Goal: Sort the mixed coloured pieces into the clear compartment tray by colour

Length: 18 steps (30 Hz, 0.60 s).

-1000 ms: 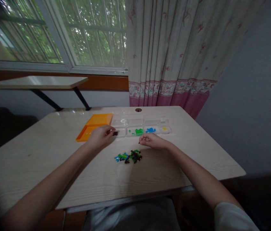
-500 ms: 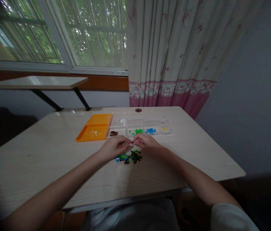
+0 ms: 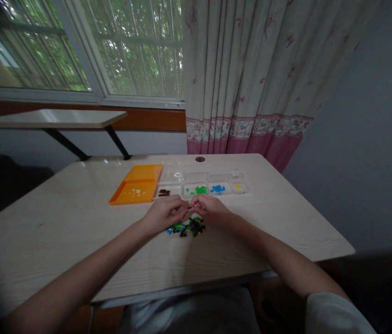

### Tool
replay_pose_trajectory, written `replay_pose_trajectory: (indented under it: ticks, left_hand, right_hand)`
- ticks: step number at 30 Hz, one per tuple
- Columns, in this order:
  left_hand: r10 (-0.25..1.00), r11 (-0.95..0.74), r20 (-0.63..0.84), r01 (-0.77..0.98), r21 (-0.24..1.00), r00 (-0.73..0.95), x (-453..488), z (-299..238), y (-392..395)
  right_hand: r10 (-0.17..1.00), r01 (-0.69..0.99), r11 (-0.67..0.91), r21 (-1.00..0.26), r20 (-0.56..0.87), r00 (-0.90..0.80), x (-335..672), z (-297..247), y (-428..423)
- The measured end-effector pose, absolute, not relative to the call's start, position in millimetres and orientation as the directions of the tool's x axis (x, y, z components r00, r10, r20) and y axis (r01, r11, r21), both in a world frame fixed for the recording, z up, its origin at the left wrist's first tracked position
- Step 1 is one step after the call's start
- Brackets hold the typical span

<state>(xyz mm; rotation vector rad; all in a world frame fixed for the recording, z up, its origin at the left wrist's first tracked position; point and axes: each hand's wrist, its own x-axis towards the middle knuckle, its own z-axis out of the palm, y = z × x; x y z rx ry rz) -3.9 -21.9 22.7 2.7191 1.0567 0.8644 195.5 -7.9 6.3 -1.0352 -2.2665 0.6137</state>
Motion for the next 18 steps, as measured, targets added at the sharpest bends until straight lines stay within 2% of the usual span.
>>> replay_pose_trajectory:
  ticks: [4,9,15,18]
  left_hand:
    - [0.632,-0.768,0.468,0.581,0.272,0.617,-4,22,-22]
    - [0.645,-0.758,0.477,0.58,0.299,0.597,-9,26,-20]
    - [0.701,-0.677,0.638,0.578,0.455,0.318,-30,32,-1]
    - [0.703,-0.644,0.689,0.57,0.51,0.179,-39,30,8]
  right_hand:
    - [0.775,0.511,0.603,-0.613,0.3,-0.556,196,5,-7]
    - [0.786,0.503,0.549,-0.668,0.208,-0.582,200,9,-5]
    - [0.677,0.536,0.656,-0.532,0.101,-0.729,217,21,-3]
    - [0.65,0.547,0.665,-0.508,0.035,-0.759,223,21,-1]
